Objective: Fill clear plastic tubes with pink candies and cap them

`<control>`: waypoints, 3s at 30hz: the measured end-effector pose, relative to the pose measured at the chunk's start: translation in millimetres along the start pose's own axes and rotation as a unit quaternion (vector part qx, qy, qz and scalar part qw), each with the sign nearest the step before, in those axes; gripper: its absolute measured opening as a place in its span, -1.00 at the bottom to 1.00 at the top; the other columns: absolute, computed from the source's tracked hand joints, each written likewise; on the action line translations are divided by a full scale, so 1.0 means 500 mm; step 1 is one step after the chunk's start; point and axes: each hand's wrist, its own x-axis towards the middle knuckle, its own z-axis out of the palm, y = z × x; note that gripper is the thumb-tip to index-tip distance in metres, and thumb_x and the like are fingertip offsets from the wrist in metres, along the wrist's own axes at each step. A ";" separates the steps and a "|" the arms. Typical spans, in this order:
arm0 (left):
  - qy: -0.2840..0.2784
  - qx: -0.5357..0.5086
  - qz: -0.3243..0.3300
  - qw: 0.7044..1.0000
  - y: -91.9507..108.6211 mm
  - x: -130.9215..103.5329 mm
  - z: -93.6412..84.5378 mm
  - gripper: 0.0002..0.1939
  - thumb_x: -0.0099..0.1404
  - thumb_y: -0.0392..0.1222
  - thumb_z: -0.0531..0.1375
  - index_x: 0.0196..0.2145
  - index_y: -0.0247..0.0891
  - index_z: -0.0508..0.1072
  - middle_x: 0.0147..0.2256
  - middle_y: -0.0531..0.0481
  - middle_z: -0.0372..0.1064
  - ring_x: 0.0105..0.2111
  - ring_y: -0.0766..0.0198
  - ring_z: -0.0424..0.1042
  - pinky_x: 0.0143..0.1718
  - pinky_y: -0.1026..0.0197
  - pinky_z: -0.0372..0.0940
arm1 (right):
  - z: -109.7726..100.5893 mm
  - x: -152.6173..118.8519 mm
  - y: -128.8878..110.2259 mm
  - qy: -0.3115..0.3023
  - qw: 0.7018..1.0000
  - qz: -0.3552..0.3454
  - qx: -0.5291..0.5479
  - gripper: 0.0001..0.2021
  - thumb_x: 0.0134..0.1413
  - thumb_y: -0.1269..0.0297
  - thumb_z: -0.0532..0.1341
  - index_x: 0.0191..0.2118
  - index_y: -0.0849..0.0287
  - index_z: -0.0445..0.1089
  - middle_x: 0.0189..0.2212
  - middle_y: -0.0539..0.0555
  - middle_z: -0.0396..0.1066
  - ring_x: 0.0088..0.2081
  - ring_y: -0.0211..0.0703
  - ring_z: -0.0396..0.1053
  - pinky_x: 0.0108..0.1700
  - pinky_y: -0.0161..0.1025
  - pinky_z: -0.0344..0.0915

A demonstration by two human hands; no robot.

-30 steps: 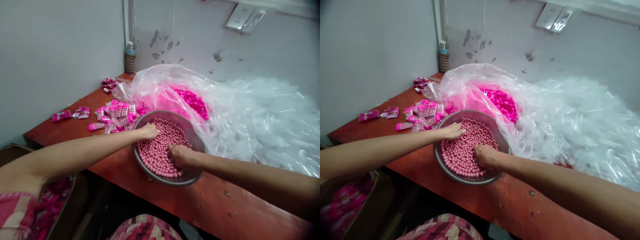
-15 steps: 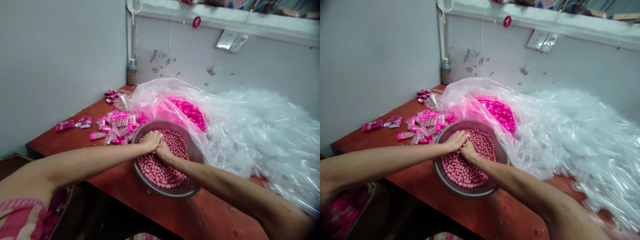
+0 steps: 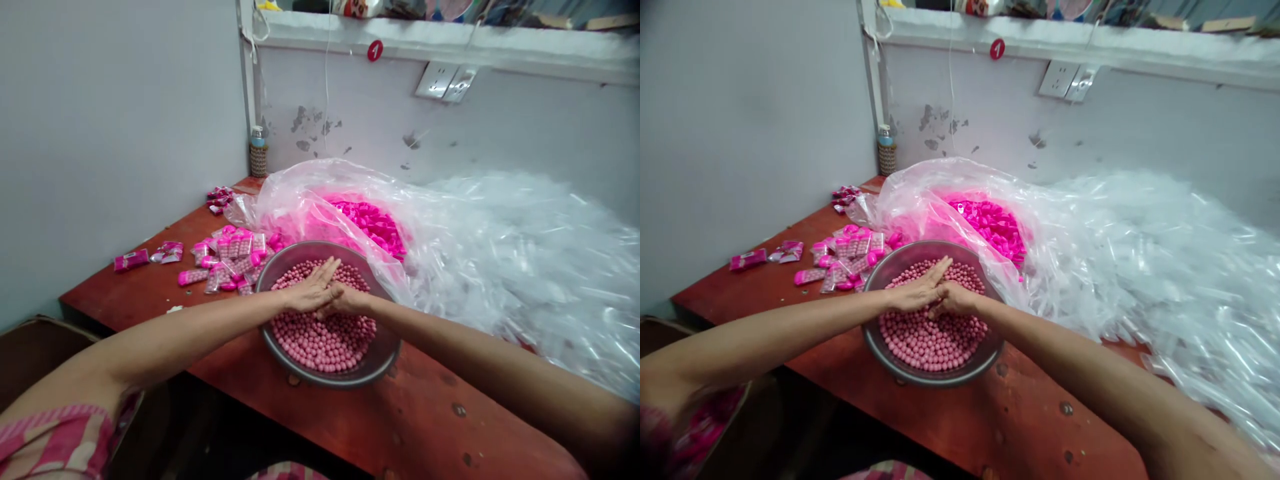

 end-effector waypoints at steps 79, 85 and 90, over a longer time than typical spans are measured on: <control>0.110 -0.522 -0.231 0.814 0.071 -0.051 0.011 -0.67 -0.01 -0.13 0.31 -0.24 -0.18 0.47 -0.35 0.00 0.42 -0.29 0.17 0.40 -0.27 0.22 0.35 | -0.237 -0.130 0.217 0.224 0.851 0.277 -0.384 -0.75 0.14 0.23 0.08 -0.11 0.24 0.29 -0.12 0.11 0.31 -0.14 -0.16 0.31 -0.12 -0.07 0.28; 0.080 -0.490 -0.205 0.844 0.065 -0.055 0.002 -0.71 0.05 -0.12 0.27 -0.23 -0.18 0.46 -0.32 0.01 0.42 -0.26 0.19 0.39 -0.19 0.21 0.33 | -0.223 -0.207 0.160 0.252 0.819 0.305 -0.415 -0.80 0.14 0.30 0.04 -0.21 0.21 0.37 -0.27 0.17 0.41 -0.12 -0.06 0.29 -0.21 -0.20 0.24; 0.078 -0.454 -0.181 0.869 0.113 -0.032 -0.016 -0.67 0.08 -0.09 0.24 -0.17 -0.20 0.45 -0.25 -0.02 0.43 -0.20 0.16 0.38 -0.20 0.23 0.34 | -0.180 -0.301 0.087 0.329 0.793 0.294 -0.420 -0.76 0.15 0.26 0.00 -0.12 0.12 0.32 -0.22 0.13 0.39 -0.12 -0.09 0.28 -0.23 -0.27 0.21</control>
